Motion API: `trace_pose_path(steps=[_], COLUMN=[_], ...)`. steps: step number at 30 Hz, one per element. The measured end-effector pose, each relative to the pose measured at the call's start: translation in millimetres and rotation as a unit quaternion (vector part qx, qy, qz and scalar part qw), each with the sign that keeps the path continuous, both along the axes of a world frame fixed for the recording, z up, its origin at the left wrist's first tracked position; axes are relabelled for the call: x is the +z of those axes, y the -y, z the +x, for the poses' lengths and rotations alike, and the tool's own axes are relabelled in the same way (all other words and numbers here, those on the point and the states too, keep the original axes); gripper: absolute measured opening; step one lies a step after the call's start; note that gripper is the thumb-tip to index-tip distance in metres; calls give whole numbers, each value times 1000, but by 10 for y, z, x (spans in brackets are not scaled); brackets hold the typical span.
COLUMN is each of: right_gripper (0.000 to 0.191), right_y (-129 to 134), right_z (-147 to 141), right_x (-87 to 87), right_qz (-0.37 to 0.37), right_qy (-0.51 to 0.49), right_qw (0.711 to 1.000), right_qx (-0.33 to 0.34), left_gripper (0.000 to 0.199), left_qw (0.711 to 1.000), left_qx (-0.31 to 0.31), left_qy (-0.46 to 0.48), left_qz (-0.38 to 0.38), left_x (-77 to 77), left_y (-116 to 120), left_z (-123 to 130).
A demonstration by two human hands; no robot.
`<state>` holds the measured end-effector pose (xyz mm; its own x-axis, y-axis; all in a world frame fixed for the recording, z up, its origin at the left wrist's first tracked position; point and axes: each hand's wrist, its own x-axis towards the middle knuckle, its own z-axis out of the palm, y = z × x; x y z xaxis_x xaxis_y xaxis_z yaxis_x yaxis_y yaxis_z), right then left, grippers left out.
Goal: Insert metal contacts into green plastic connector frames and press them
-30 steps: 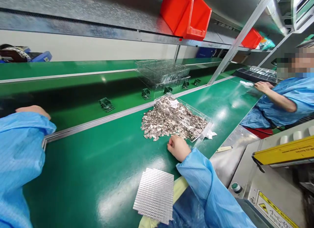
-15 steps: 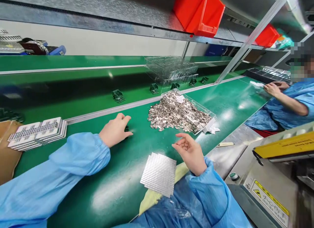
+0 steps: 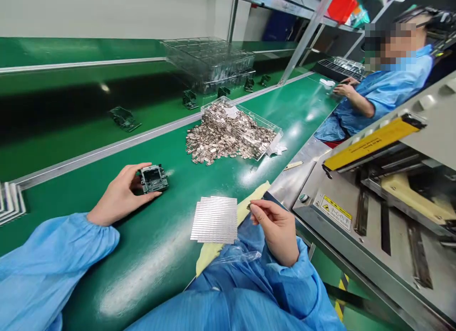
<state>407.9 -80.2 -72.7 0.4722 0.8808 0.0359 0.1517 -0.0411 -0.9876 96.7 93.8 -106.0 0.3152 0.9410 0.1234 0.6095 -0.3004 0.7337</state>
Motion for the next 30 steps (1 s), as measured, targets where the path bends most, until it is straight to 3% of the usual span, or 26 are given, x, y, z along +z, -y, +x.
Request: trace_pose_path(steps=[3, 5, 9, 13, 23, 30], right_gripper=[26, 24, 14, 9, 10, 15], right_y=[109, 164, 230, 240, 190, 187], right_z=[-73, -148, -329, -447, -550, -561], right_x=[-34, -44, -71, -158, -146, -140], right_qz=[-31, -31, 28, 54, 46, 47], right_qy=[-93, -114, -62, -57, -12, 16], right_qw=[995, 993, 997, 997, 998, 998], right_qx=[12, 20, 21, -7, -29, -31], left_gripper=[63, 60, 57, 53, 41, 32], left_qw=[979, 951, 889, 862, 868, 907], left_qx=[7, -37, -124, -162, -230, -225], left_qy=[191, 275, 356, 386, 375, 314], left_qz=[-69, -140, -260, -287, -231, -167], left_x=[135, 193, 212, 162, 102, 67], left_y=[340, 608, 999, 1150, 1252, 1258], left_z=[403, 704, 1170, 1307, 1264, 1254])
